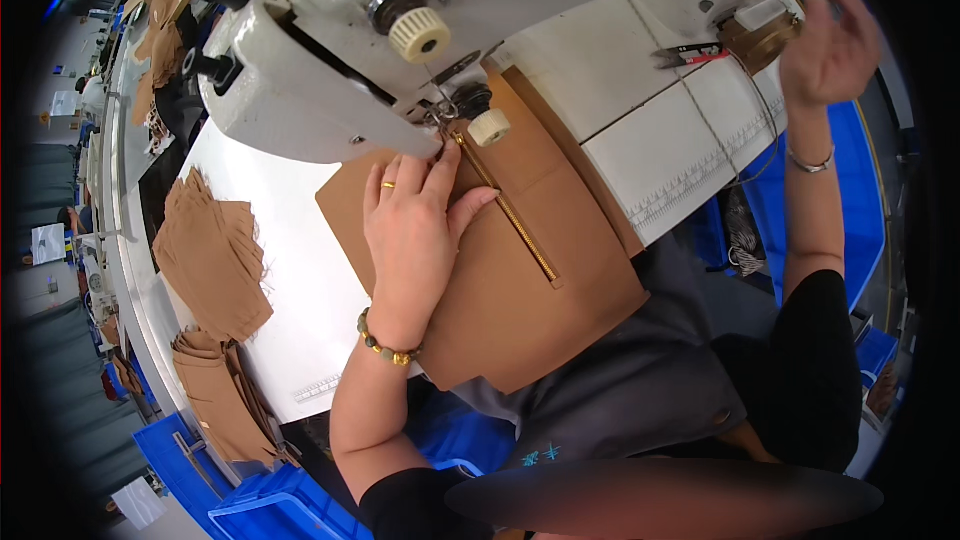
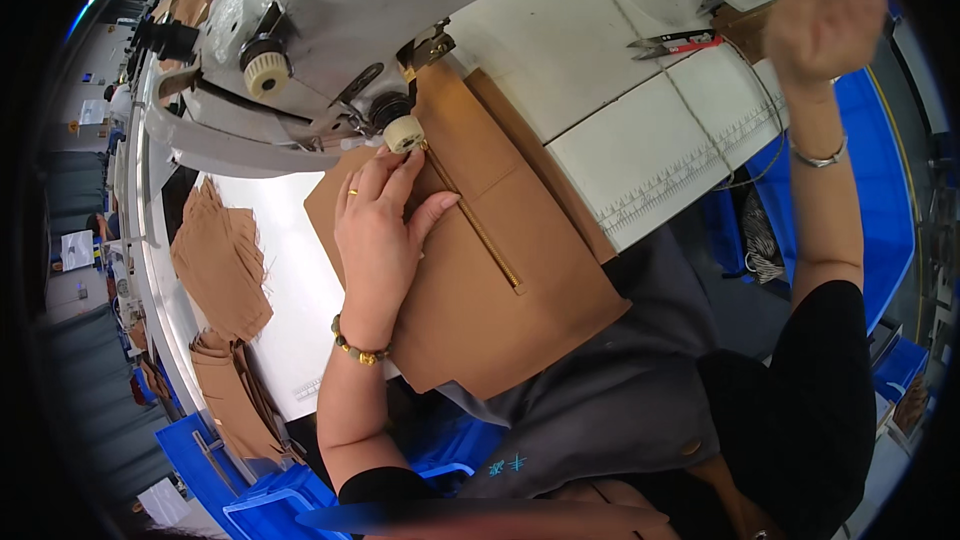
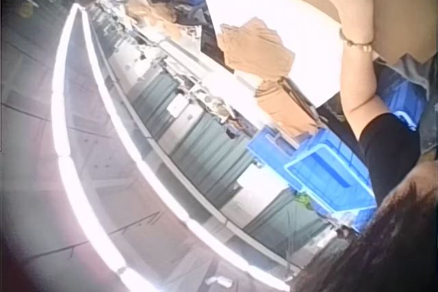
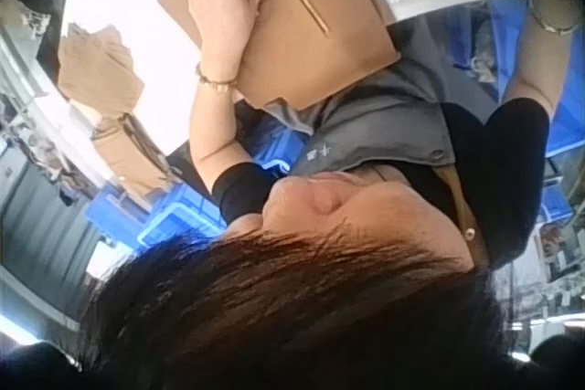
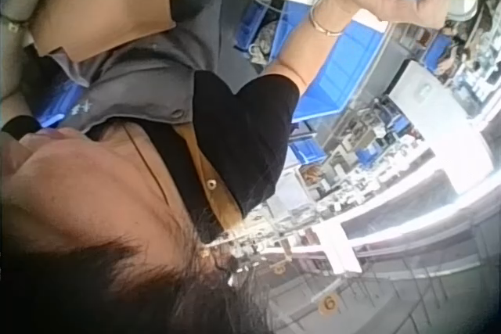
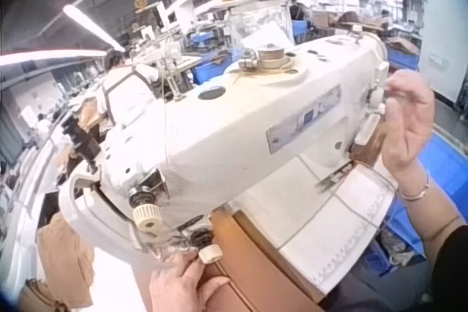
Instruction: Sewing a zipper and assembling a brown leather pouch using an industrial sewing machine.
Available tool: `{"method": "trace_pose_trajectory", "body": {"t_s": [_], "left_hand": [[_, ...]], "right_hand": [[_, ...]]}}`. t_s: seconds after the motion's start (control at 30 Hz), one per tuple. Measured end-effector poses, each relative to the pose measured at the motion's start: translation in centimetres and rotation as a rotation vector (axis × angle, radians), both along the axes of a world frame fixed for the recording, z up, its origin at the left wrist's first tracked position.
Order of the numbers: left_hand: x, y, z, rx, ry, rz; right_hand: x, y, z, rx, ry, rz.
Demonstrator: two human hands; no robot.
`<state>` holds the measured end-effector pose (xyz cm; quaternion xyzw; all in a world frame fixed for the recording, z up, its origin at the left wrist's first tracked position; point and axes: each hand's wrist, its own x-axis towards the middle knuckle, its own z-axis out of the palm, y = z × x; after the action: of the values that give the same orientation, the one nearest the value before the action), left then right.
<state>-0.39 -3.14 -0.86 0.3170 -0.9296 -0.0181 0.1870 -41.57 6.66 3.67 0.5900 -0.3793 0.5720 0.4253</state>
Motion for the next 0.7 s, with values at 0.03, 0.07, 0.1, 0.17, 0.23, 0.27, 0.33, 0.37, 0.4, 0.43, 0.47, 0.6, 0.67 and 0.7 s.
{"method": "trace_pose_trajectory", "body": {"t_s": [0.03, 0.07, 0.1, 0.17, 0.23, 0.27, 0.33, 0.37, 0.4, 0.43, 0.47, 0.6, 0.67, 0.7], "left_hand": [[0.0, -0.1, 0.0, -0.002, -0.005, -0.007], [-0.1, -0.1, 0.0, -0.010, 0.001, -0.005], [-0.1, -0.2, 0.0, -0.019, 0.006, -0.003], [-0.1, -0.3, 0.0, -0.012, 0.006, -0.004], [-0.1, -0.3, 0.0, -0.002, 0.005, -0.003], [-0.1, -0.3, 0.0, -0.009, 0.007, -0.005], [-0.1, -0.3, 0.0, -0.015, 0.010, -0.006], [-0.1, -0.3, 0.0, -0.014, 0.009, -0.004], [-0.1, -0.3, -0.1, -0.013, 0.008, 0.001], [-0.1, -0.2, -0.1, -0.013, 0.012, 0.008], [-0.1, -0.2, -0.1, -0.011, 0.004, 0.010], [0.0, -0.1, -0.1, 0.008, -0.013, 0.027], [0.0, 0.0, -0.2, -0.003, -0.030, 0.035], [0.0, 0.0, -0.2, -0.018, -0.054, 0.037]], "right_hand": [[2.3, -0.2, -0.7, 0.073, 0.022, 0.081], [4.2, -0.5, -0.9, 0.197, 0.082, 0.127], [5.9, -0.8, -1.2, 0.324, 0.136, 0.172], [8.8, -1.9, -1.8, 0.554, 0.256, 0.162], [11.4, -3.7, -2.5, 0.748, 0.268, 0.180], [12.3, -4.3, -2.6, 0.850, 0.247, 0.210], [13.5, -5.6, -2.7, 0.975, 0.102, 0.223], [14.0, -6.1, -2.6, 1.091, -0.038, 0.232], [14.3, -6.9, -2.6, 1.093, -0.034, 0.234], [14.4, -7.7, -2.5, 1.065, -0.068, 0.252], [14.6, -8.2, -2.5, 1.026, -0.120, 0.282], [14.9, -9.1, -2.9, 0.898, -0.083, 0.231], [14.9, -9.0, -3.2, 0.924, -0.133, 0.250], [14.9, -8.9, -3.3, 0.926, -0.127, 0.255]]}}
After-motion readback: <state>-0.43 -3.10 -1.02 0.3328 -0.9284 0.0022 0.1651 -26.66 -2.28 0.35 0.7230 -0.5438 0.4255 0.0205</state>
